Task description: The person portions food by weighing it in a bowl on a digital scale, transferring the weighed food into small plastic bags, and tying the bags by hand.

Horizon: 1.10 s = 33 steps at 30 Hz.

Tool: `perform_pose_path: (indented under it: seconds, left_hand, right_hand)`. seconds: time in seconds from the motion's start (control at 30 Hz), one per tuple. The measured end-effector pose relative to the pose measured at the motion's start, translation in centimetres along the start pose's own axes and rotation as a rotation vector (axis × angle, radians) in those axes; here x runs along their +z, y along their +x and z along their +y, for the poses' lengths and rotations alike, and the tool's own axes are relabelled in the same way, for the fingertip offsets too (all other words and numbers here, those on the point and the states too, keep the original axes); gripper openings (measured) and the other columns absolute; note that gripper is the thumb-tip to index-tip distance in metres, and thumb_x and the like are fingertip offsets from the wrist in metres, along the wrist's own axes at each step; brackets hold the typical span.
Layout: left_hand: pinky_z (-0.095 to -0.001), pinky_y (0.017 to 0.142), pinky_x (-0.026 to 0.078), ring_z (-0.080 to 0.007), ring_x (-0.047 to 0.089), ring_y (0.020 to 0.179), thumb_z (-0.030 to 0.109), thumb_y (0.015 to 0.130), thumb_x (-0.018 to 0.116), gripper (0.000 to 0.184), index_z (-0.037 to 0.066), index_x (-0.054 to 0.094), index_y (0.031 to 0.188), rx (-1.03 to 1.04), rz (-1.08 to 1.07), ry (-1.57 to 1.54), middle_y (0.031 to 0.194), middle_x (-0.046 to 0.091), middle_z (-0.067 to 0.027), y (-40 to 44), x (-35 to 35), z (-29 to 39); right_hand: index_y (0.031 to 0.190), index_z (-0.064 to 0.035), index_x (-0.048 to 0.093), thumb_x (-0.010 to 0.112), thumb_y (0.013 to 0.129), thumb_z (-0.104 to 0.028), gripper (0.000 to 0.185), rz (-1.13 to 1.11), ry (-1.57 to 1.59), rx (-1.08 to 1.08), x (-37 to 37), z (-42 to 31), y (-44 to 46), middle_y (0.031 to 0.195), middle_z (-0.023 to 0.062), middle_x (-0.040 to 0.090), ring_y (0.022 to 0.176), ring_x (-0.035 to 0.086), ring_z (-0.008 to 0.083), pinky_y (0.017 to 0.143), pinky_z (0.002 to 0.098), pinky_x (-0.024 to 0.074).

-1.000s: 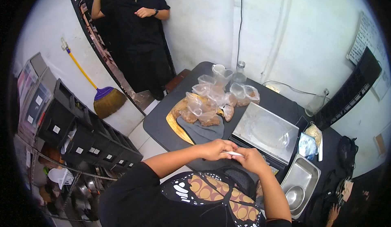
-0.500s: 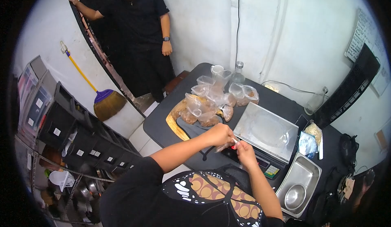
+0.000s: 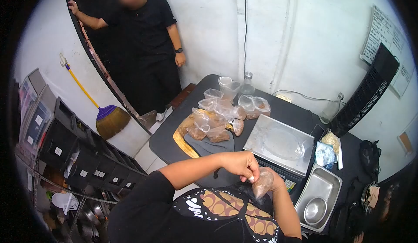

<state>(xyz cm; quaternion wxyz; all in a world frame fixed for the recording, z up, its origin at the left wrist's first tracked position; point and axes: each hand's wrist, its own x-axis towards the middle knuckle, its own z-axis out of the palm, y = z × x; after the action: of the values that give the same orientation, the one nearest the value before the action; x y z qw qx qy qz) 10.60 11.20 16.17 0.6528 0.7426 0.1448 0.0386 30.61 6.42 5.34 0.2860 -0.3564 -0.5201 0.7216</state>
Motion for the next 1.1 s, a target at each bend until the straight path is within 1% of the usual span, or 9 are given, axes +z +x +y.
perform_pose_path:
  seconds: [0.1,0.3,0.37,0.6,0.73,0.77,0.93,1.0,1.1]
  left_hand:
    - [-0.0253,0.057,0.049,-0.0129,0.061,0.063,0.002,0.075,0.064,0.008,0.001,0.068,0.082,0.04,-0.118,0.199,0.076,0.065,-0.0054,-0.4,-0.1,1.9]
    - [-0.0352,0.068,0.048,-0.0295,0.062,0.075,0.0,0.069,0.061,0.011,0.0,0.067,0.079,0.34,-0.143,0.639,0.078,0.064,-0.015,-1.3,0.0,6.1]
    - [-0.0364,0.066,0.048,-0.0308,0.062,0.074,0.001,0.069,0.06,0.011,0.0,0.066,0.077,0.353,-0.156,0.678,0.076,0.063,-0.0154,-1.7,0.2,7.9]
    - [-0.0387,0.061,0.048,-0.0304,0.063,0.068,0.006,0.068,0.063,0.011,0.005,0.069,0.077,0.164,-0.235,0.858,0.071,0.065,-0.0139,-0.6,0.1,8.8]
    - [-0.0381,0.063,0.049,-0.032,0.063,0.067,0.007,0.068,0.063,0.015,0.006,0.07,0.081,0.149,-0.007,0.769,0.073,0.066,-0.0157,0.3,-1.2,5.6]
    - [-0.0368,0.062,0.049,-0.0296,0.063,0.066,0.007,0.07,0.063,0.013,0.006,0.07,0.082,0.166,0.083,0.744,0.072,0.065,-0.0152,0.5,-1.3,4.3]
    - [-0.0279,0.051,0.046,-0.0113,0.058,0.056,0.008,0.077,0.063,0.009,0.004,0.069,0.083,-0.061,0.554,0.279,0.068,0.065,-0.0072,1.9,-0.4,-3.1]
    - [-0.0232,0.048,0.043,-0.0056,0.054,0.055,0.008,0.079,0.063,0.009,0.004,0.069,0.084,-0.209,0.667,-0.046,0.068,0.065,-0.0032,2.6,0.7,-6.9]
    - [-0.0201,0.047,0.042,-0.0054,0.054,0.054,0.007,0.08,0.063,0.009,0.002,0.068,0.086,-0.177,0.792,-0.213,0.069,0.065,-0.0018,2.5,2.2,-9.6]
  right_hand:
    - [0.089,-0.0017,0.067,0.062,0.077,-0.001,0.013,-0.04,-0.08,-0.013,-0.7,-3.9,-1.8,0.085,0.0029,0.067,0.078,0.06,0.0106,0.072,0.0253,0.0486]
    - [0.086,-0.0017,0.067,0.061,0.067,0.004,0.021,0.006,-0.732,-0.246,1.9,-14.1,-4.2,0.079,0.009,0.067,0.075,0.063,0.0146,0.07,0.0267,0.0482]
    - [0.085,-0.0043,0.067,0.062,0.07,-0.001,0.016,-0.018,-0.872,-0.32,2.3,-16.0,-4.9,0.077,0.0111,0.065,0.072,0.064,0.0238,0.066,0.0293,0.0483]
    - [0.08,-0.0054,0.064,0.067,0.075,-0.017,0.013,-0.212,-1.178,-0.334,2.8,-19.1,-4.1,0.072,0.0117,0.061,0.068,0.058,0.0327,0.061,0.0382,0.0464]
    - [0.075,-0.0065,0.061,0.063,0.079,-0.021,0.015,0.078,-1.434,-0.158,3.5,-18.6,-4.1,0.067,0.0132,0.06,0.066,0.058,0.0358,0.059,0.0408,0.0457]
    - [0.079,-0.0059,0.062,0.056,0.085,-0.024,0.02,0.137,-1.429,-0.168,3.3,-17.9,-4.0,0.064,0.0119,0.061,0.058,0.061,0.0298,0.055,0.04,0.0464]
    - [0.079,-0.0044,0.056,0.045,0.095,-0.025,0.029,0.298,-0.336,0.224,0.9,-8.3,-1.2,0.057,0.0035,0.057,0.046,0.056,0.0103,0.042,0.0254,0.0427]
    - [0.08,-0.0049,0.056,0.045,0.095,-0.025,0.028,0.435,-0.159,0.271,1.8,-5.1,-0.3,0.059,0.004,0.058,0.047,0.057,0.0114,0.042,0.023,0.0431]
    - [0.08,-0.0018,0.056,0.045,0.094,-0.023,0.028,0.514,-0.311,0.205,3.8,-3.8,0.1,0.061,0.0059,0.06,0.049,0.059,0.0129,0.046,0.0246,0.0471]
